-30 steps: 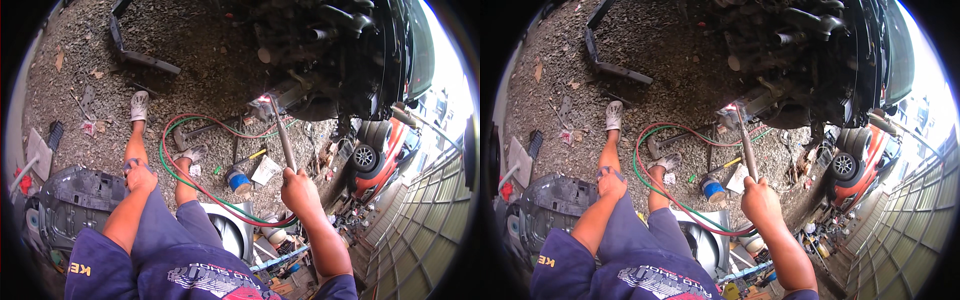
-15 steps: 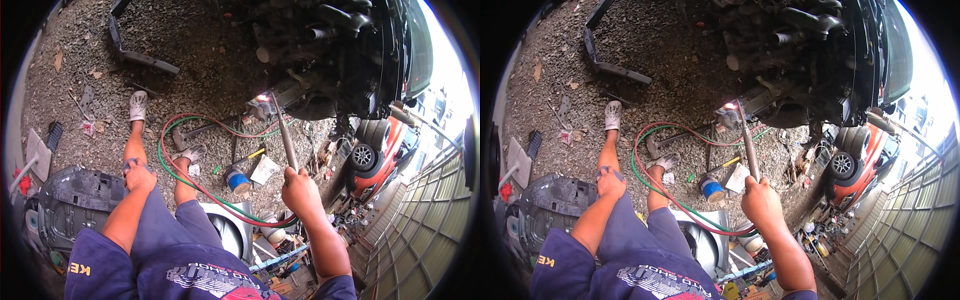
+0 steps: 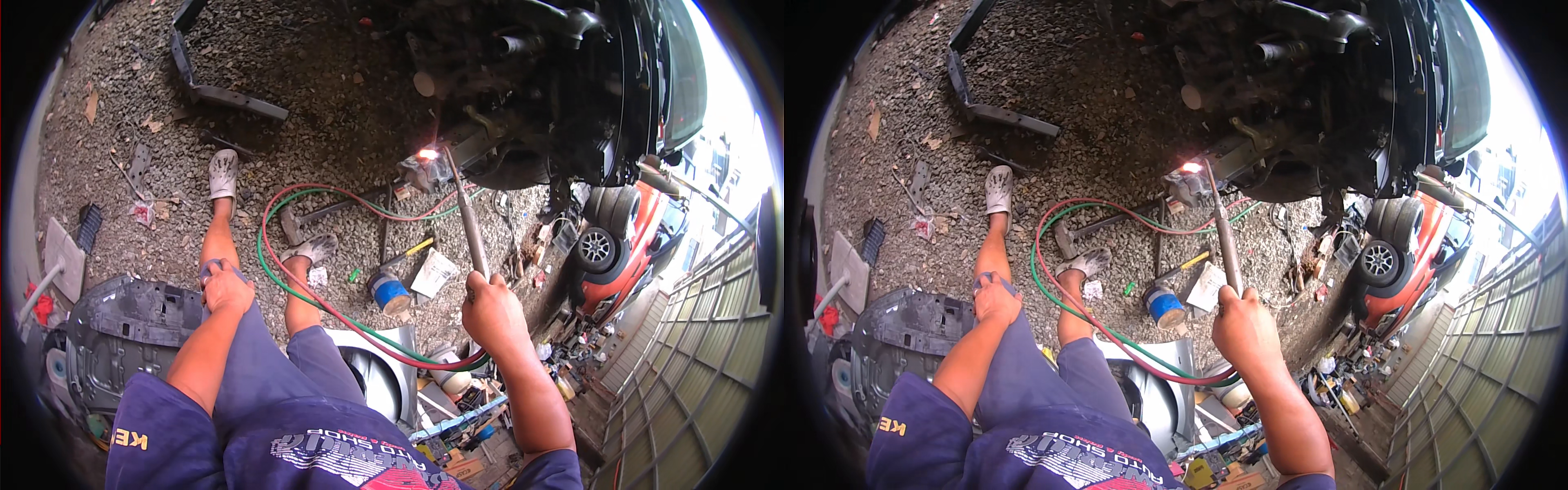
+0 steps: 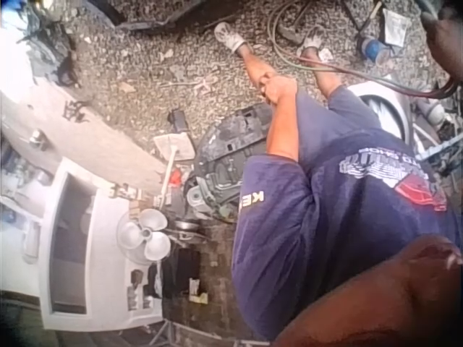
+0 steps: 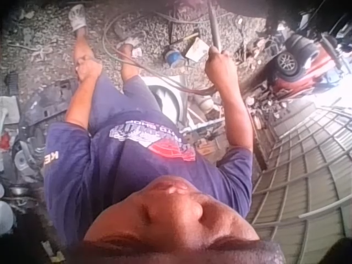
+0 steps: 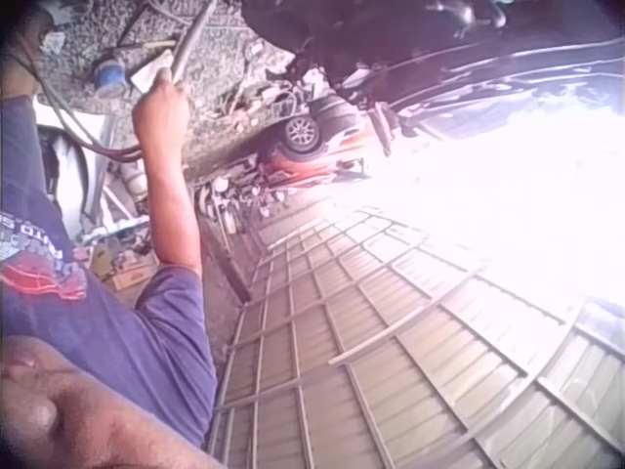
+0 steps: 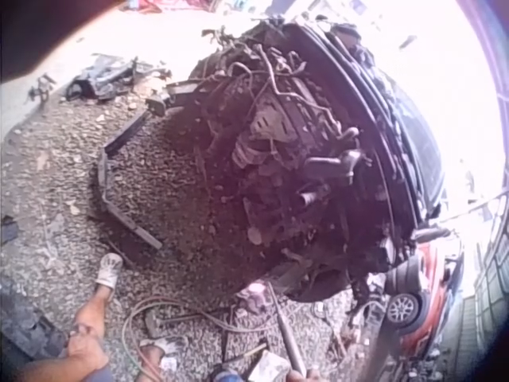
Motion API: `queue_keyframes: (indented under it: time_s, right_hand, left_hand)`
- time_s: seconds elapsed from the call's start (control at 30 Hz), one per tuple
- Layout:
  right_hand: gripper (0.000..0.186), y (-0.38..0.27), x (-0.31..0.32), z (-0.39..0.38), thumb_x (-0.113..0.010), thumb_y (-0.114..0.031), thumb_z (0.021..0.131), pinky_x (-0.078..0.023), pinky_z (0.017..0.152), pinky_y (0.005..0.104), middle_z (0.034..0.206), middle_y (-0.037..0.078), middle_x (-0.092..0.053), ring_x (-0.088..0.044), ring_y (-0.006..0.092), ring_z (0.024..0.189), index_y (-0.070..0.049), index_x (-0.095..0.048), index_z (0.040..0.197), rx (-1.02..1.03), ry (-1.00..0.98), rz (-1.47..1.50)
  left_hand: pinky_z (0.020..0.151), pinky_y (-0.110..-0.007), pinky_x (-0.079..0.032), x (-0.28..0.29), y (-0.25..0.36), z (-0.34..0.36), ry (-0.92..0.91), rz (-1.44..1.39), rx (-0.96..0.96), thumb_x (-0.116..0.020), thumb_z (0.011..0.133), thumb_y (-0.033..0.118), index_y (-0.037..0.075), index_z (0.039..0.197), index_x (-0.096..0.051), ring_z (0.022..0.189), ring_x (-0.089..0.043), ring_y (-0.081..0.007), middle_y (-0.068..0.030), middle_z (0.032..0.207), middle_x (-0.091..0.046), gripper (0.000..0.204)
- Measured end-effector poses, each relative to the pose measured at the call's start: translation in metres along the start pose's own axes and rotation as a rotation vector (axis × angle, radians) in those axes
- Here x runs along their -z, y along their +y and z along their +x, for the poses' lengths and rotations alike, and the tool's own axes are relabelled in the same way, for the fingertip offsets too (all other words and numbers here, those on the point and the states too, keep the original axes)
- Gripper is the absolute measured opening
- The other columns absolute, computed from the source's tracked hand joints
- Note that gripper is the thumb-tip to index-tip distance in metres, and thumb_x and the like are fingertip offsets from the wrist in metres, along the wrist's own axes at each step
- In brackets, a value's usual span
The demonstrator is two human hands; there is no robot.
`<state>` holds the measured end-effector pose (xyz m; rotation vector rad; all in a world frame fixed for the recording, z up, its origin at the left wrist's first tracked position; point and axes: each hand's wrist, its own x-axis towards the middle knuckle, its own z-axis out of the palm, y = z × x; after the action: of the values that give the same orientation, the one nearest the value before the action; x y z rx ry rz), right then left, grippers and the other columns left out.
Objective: Cutting and hammering a metal part of a car front chassis using an oxy-acetylene torch and a sledgehammer.
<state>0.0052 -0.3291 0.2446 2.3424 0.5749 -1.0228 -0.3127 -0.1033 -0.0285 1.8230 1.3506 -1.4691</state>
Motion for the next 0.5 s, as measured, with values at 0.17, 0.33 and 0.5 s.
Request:
queue_keyframes:
  time_s: [0.17, 0.33, 0.5]
  right_hand:
    - [0.02, 0.004, -0.002, 0.002, -0.063, -0.011, 0.098, -0.063, 0.085, 0.0616, 0.109, 0.031, -0.065, -0.075, 0.0534, 0.093, -0.006, -0.067, 0.117, -0.003, -0.003, 0.013]
    - [0.019, 0.005, -0.001, 0.002, -0.063, -0.012, 0.098, -0.062, 0.086, 0.0621, 0.11, 0.03, -0.064, -0.075, 0.0534, 0.094, -0.007, -0.067, 0.117, -0.012, -0.007, 0.019]
    - [0.018, 0.004, 0.002, 0.003, -0.063, -0.012, 0.098, -0.062, 0.086, 0.0623, 0.11, 0.03, -0.065, -0.075, 0.0535, 0.094, -0.007, -0.066, 0.116, -0.022, -0.017, 0.024]
  left_hand:
    - [0.11, -0.065, -0.06, -0.001, 0.004, 0.001, -0.012, 0.002, 0.0, -0.084, 0.095, 0.045, 0.01, 0.168, -0.04, 0.143, -0.057, -0.047, -0.0196, 0.17, -0.04, 0.092]
    - [0.101, -0.07, -0.062, -0.015, 0.0, 0.01, 0.04, 0.023, -0.029, -0.082, 0.095, 0.05, 0.01, 0.164, -0.041, 0.141, -0.057, -0.0486, -0.0182, 0.165, -0.043, 0.09]
    - [0.101, -0.071, -0.061, -0.019, 0.0, 0.014, 0.037, 0.019, -0.025, -0.082, 0.095, 0.049, 0.01, 0.164, -0.041, 0.143, -0.056, -0.0492, -0.0183, 0.165, -0.043, 0.09]
